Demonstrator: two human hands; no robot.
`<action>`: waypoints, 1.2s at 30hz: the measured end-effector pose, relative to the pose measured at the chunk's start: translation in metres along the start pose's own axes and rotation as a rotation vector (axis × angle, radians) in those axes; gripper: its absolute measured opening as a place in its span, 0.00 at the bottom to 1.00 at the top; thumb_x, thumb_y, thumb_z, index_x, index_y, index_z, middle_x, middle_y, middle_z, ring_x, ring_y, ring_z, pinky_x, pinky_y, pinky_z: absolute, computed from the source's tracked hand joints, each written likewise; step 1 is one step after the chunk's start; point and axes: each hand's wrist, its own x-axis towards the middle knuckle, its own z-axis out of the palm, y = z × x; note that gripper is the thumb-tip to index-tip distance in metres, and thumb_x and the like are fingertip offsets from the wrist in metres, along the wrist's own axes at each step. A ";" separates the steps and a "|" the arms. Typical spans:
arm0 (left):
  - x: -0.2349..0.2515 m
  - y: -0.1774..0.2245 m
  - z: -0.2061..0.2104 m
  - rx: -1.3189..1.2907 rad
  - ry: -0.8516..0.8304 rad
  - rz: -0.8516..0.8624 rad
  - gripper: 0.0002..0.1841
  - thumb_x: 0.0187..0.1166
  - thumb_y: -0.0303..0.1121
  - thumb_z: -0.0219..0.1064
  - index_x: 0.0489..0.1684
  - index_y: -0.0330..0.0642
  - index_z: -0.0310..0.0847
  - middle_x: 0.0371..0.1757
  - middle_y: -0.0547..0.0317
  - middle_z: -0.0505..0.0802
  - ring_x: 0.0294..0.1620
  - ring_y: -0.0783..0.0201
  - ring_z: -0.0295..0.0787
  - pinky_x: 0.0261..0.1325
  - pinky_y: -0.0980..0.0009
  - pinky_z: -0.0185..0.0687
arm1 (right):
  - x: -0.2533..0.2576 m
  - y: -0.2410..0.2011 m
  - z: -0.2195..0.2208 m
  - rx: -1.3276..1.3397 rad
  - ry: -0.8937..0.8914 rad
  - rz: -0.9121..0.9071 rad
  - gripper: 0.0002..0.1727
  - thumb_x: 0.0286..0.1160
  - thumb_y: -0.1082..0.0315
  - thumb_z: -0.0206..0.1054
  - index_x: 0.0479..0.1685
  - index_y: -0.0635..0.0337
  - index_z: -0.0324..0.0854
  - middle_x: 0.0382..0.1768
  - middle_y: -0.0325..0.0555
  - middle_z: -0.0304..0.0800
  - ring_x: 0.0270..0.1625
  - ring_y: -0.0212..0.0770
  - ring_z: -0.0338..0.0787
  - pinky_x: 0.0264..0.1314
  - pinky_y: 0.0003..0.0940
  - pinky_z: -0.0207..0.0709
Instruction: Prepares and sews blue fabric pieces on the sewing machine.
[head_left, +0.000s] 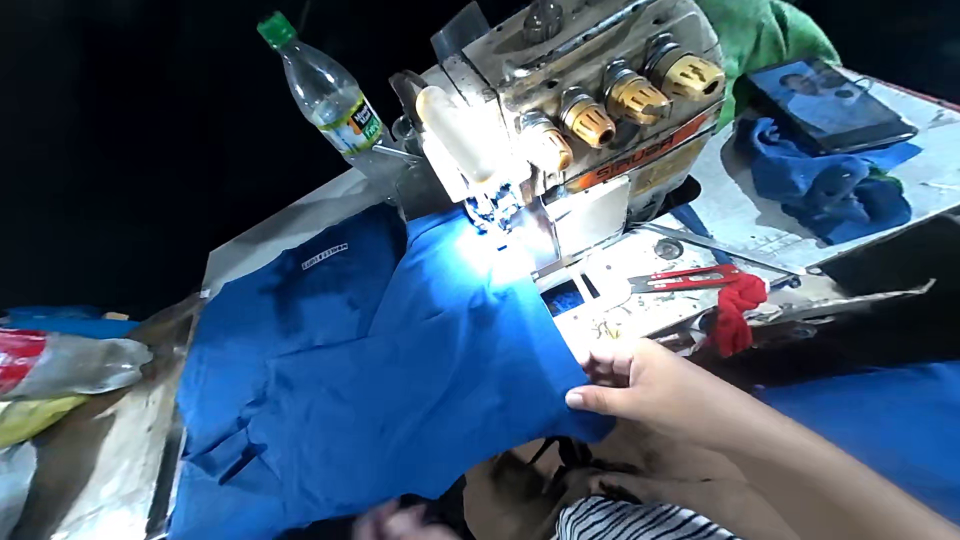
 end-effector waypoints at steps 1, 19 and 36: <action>-0.026 -0.015 0.016 -0.138 -0.100 -0.259 0.15 0.91 0.39 0.52 0.64 0.40 0.66 0.48 0.74 0.86 0.51 0.77 0.87 0.55 0.71 0.86 | -0.005 0.006 -0.001 0.034 -0.011 0.017 0.07 0.71 0.64 0.78 0.43 0.52 0.89 0.37 0.36 0.95 0.41 0.29 0.94 0.48 0.24 0.88; -0.014 -0.015 0.059 -0.480 -0.025 -0.665 0.15 0.75 0.22 0.67 0.58 0.34 0.75 0.43 0.50 0.94 0.40 0.59 0.96 0.45 0.59 0.96 | -0.027 0.037 0.000 -0.015 0.103 -0.050 0.07 0.68 0.63 0.80 0.42 0.51 0.92 0.35 0.37 0.95 0.36 0.32 0.94 0.41 0.26 0.90; -0.013 0.027 0.072 -0.517 -0.072 -0.629 0.11 0.80 0.25 0.65 0.57 0.35 0.77 0.45 0.52 0.94 0.46 0.62 0.95 0.51 0.60 0.95 | -0.047 0.036 0.004 0.077 0.060 -0.093 0.09 0.76 0.62 0.74 0.49 0.52 0.89 0.38 0.36 0.93 0.36 0.31 0.93 0.40 0.26 0.91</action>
